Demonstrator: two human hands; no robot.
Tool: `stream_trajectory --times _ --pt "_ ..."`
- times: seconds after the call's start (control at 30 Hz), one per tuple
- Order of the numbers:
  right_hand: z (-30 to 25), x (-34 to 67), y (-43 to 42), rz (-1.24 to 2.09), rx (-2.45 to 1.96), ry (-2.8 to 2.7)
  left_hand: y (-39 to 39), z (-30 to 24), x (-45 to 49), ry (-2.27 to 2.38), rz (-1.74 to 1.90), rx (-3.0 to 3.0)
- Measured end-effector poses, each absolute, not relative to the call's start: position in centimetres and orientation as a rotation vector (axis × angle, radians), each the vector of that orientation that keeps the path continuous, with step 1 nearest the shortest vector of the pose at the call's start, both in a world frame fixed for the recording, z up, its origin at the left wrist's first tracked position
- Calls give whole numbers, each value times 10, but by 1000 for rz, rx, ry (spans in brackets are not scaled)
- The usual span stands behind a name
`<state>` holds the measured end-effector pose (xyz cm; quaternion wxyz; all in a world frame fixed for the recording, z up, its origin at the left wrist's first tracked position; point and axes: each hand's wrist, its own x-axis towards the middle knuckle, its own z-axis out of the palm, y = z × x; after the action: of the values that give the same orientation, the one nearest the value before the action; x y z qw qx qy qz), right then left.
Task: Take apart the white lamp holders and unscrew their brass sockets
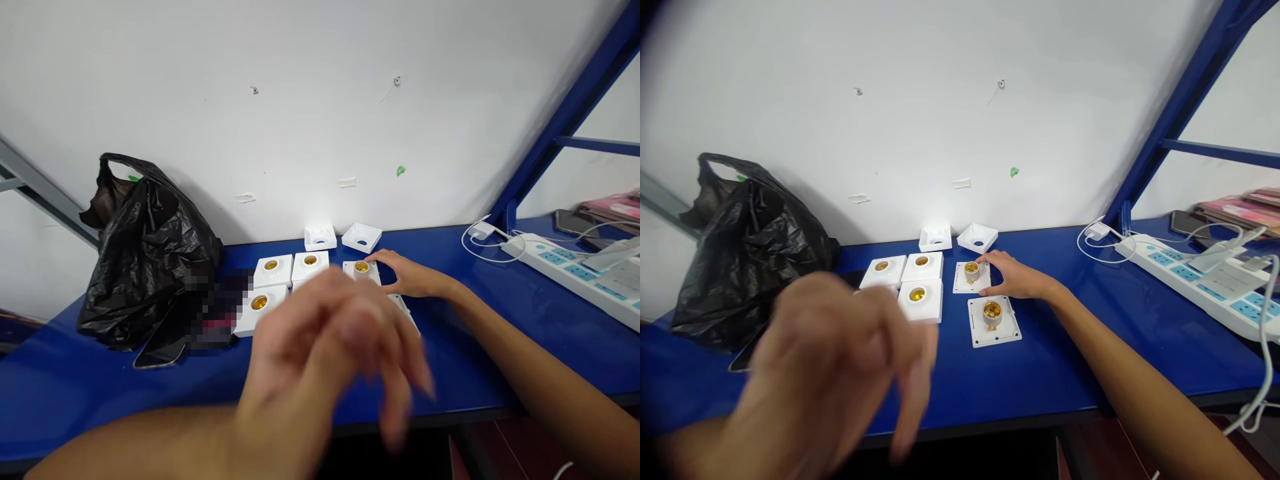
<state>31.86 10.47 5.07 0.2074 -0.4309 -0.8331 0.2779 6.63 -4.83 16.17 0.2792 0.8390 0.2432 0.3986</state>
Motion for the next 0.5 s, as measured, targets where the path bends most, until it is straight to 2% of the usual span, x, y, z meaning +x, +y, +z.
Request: stream_trajectory --times 0.1,0.2,0.27,0.33,0.5 --pt "51 318 104 770 -1193 -2320 -11 148 49 537 1024 2614" --pt "52 318 102 786 -1205 -2315 17 122 22 845 727 3114" --pt "53 318 101 799 -1220 -2310 24 103 6 1082 589 3177" --pt "55 318 101 814 -1227 -2309 23 88 -3 1128 484 3183" --pt "56 317 101 823 -1216 -2310 14 74 -10 1146 525 3060"
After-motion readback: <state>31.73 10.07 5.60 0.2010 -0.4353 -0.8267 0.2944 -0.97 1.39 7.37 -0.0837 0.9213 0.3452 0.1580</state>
